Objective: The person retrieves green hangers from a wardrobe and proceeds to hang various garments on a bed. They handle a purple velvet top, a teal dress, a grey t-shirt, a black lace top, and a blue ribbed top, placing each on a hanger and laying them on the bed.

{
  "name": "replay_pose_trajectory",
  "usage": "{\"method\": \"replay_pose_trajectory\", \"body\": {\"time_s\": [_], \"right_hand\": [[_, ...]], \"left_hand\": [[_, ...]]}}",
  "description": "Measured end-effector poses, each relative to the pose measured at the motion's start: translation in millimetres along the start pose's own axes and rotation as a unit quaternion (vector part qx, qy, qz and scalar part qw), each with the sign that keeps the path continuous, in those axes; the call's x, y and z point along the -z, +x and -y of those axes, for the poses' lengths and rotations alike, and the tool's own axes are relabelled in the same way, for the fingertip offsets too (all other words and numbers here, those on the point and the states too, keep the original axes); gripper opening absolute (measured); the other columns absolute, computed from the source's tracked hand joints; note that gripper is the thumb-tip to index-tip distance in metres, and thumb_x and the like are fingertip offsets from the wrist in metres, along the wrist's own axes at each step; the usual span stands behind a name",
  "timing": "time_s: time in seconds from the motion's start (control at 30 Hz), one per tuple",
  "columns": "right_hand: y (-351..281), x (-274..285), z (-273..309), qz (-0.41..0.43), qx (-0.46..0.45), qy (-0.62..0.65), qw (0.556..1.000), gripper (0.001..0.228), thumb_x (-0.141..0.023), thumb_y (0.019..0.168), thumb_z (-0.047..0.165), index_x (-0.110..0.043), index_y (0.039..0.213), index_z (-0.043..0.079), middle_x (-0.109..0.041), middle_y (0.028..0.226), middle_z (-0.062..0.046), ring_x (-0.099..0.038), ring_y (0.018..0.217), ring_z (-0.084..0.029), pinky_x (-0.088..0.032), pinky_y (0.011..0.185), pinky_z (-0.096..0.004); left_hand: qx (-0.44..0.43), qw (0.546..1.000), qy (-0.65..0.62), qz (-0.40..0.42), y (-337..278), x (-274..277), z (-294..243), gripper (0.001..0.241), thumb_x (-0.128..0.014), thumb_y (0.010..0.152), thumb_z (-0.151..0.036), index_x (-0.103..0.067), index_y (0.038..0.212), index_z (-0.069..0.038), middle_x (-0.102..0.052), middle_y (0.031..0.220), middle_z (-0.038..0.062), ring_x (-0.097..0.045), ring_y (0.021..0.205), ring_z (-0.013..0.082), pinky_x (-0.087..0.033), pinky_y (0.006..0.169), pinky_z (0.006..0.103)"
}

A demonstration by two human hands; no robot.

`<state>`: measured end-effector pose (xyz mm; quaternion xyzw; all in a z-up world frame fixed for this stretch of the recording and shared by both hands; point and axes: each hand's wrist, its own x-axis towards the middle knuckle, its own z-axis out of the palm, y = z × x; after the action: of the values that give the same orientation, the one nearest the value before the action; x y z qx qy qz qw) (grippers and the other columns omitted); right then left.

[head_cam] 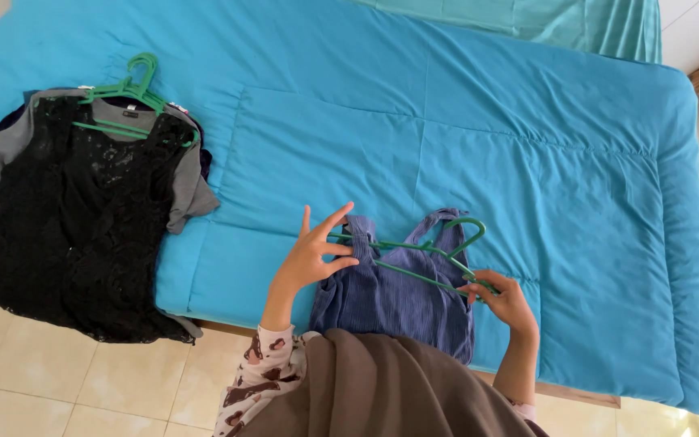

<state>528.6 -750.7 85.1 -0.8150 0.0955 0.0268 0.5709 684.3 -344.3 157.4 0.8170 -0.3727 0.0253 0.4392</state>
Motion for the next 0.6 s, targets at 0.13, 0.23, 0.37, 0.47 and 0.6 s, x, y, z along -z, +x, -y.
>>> {"method": "replay_pose_trajectory", "body": {"time_s": [0.13,0.23,0.37,0.47,0.6], "right_hand": [[-0.8,-4.0,-5.1,-0.003,0.036,0.03,0.999,0.019,-0.067,0.093,0.002,-0.071,0.11,-0.005,-0.072,0.072,-0.008,-0.077,0.088,-0.02,-0.058,0.082,-0.033],[-1.2,-2.3,-1.1,-0.005,0.045,0.021,0.999,0.018,-0.067,0.094,0.003,-0.071,0.11,-0.005,-0.072,0.072,-0.009,-0.078,0.088,-0.018,-0.058,0.08,-0.033],[-4.0,-3.6,4.4,0.0,0.039,0.001,0.999,0.017,-0.069,0.093,0.003,-0.073,0.108,-0.005,-0.075,0.075,-0.01,-0.075,0.082,-0.018,-0.058,0.078,-0.033],[-3.4,-5.8,6.0,0.005,0.044,0.004,0.999,0.017,-0.07,0.092,0.003,-0.074,0.107,-0.005,-0.077,0.076,-0.01,-0.074,0.08,-0.017,-0.058,0.077,-0.033],[-9.3,-3.6,6.3,-0.002,0.054,0.014,0.998,0.019,-0.071,0.09,0.002,-0.074,0.108,-0.004,-0.077,0.077,-0.01,-0.075,0.079,-0.015,-0.059,0.076,-0.032]], "left_hand": [[-0.008,0.995,0.093,-0.019,-4.5,11.5,-12.0,0.027,-0.088,0.066,-0.039,-0.081,0.074,-0.014,-0.06,0.142,0.002,-0.063,0.118,0.0209,-0.014,0.119,0.0678],[-0.016,0.988,0.12,-0.096,-8.6,9.5,-11.4,0.035,-0.086,0.074,-0.044,-0.076,0.088,-0.014,-0.067,0.131,-0.002,-0.065,0.117,0.0199,-0.023,0.125,0.0617],[-0.072,0.977,0.159,-0.125,-3.7,8.6,-23.9,0.034,-0.082,0.085,-0.032,-0.076,0.113,-0.012,-0.071,0.12,-0.002,-0.065,0.117,0.0172,-0.032,0.119,0.0551],[-0.116,0.973,0.171,-0.101,-2.0,-4.9,-23.9,0.026,-0.081,0.088,-0.026,-0.077,0.111,-0.015,-0.074,0.111,-0.005,-0.066,0.113,0.0129,-0.037,0.116,0.0504],[-0.125,0.977,0.149,-0.085,-0.1,-18.9,-23.4,0.025,-0.081,0.089,-0.027,-0.076,0.111,-0.015,-0.074,0.106,-0.003,-0.066,0.111,0.0127,-0.038,0.116,0.0494]]}}
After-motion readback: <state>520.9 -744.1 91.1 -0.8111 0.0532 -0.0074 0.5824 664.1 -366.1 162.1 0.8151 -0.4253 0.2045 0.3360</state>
